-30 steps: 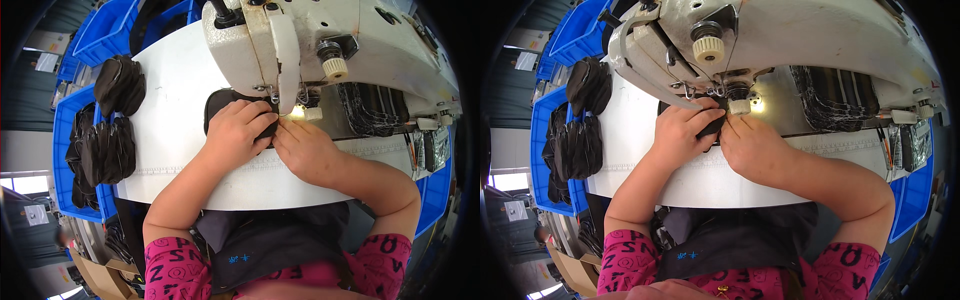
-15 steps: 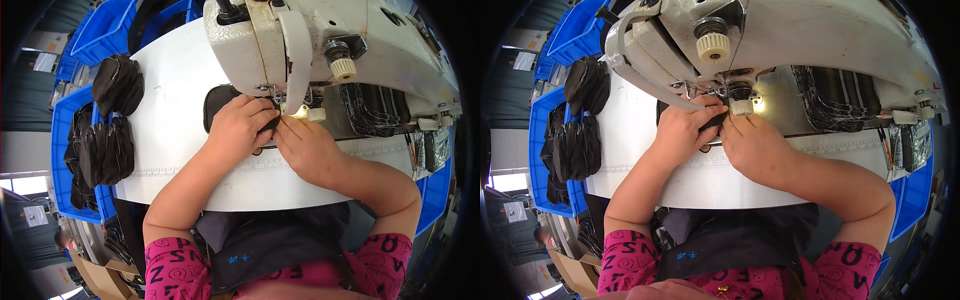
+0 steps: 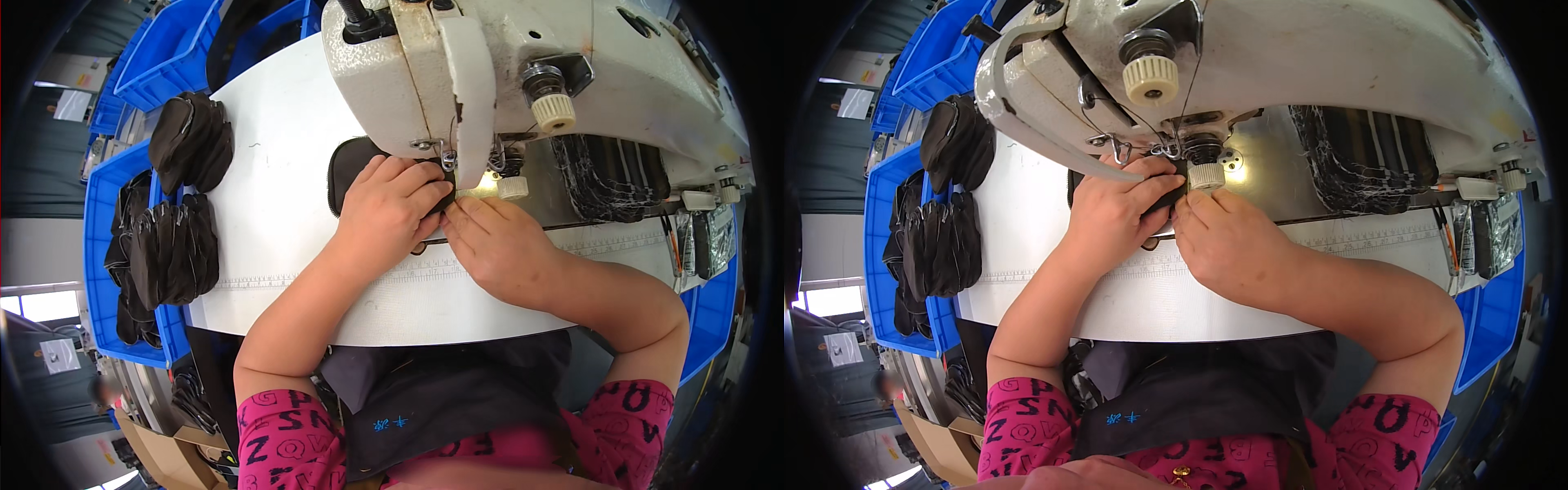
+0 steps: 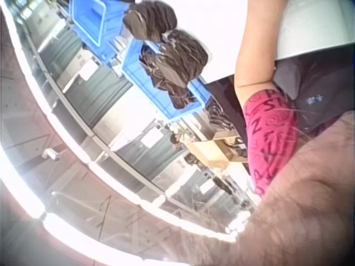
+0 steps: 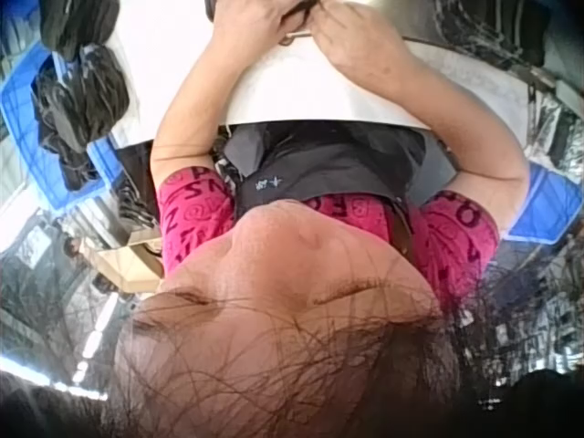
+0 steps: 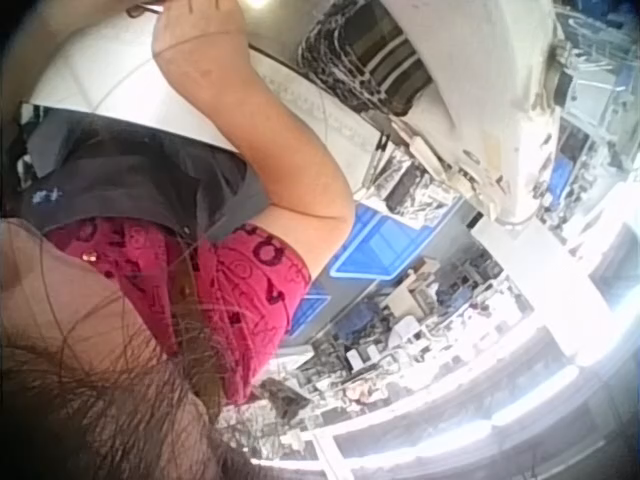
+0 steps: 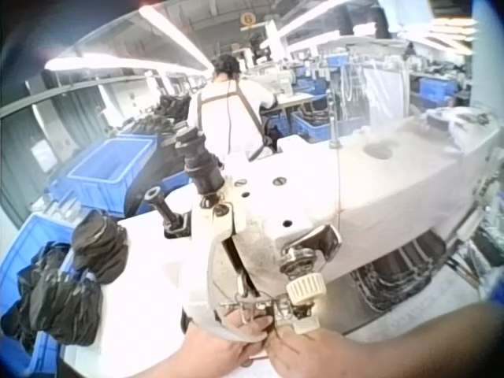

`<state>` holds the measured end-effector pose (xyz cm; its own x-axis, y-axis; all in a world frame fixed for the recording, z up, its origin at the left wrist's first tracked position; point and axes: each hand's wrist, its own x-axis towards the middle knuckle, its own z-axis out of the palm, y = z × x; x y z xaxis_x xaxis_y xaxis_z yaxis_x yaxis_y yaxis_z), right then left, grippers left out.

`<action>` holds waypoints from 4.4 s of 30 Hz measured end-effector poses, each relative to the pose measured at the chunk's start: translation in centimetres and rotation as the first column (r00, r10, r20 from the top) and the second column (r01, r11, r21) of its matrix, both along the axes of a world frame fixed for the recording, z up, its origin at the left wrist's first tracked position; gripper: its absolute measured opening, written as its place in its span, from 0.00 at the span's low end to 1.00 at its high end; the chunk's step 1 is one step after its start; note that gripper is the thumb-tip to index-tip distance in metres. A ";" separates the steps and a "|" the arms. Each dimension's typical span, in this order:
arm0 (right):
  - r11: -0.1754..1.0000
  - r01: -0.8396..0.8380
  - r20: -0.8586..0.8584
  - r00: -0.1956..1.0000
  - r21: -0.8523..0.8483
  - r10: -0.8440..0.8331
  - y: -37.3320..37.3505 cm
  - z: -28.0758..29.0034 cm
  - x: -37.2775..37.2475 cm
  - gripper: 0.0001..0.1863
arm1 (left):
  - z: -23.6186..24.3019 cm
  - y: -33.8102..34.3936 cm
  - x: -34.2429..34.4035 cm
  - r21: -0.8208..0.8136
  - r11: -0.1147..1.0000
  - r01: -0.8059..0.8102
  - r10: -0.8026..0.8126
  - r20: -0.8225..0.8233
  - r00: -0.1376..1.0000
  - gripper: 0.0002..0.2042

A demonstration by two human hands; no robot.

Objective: Sewing together pieces of dark fabric or leather using a semi-industrial sewing machine.

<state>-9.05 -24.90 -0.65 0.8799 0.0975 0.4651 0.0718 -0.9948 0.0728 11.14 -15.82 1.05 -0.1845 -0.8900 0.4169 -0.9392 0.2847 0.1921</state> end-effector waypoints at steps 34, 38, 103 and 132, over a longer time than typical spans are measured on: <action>0.943 0.287 0.107 0.946 0.170 -0.307 -2.1 -0.5 2.5 0.12 | -0.4 0.3 0.8 -0.040 0.975 -0.217 0.214 -0.061 0.975 0.08; 0.952 0.307 0.102 0.946 0.019 -0.307 -2.1 0.4 2.7 0.10 | -0.5 0.5 0.5 -0.084 0.961 -0.264 0.262 -0.030 0.964 0.08; 0.956 0.282 -0.048 0.959 0.075 -0.279 -1.7 0.4 1.0 0.08 | 0.3 -0.7 3.1 0.169 0.984 0.061 0.001 -0.343 0.939 0.07; 0.974 0.213 -0.295 0.938 0.071 -0.184 0.2 1.2 0.2 0.17 | 0.2 -0.4 1.0 0.136 0.991 -0.021 0.040 -0.146 0.989 0.11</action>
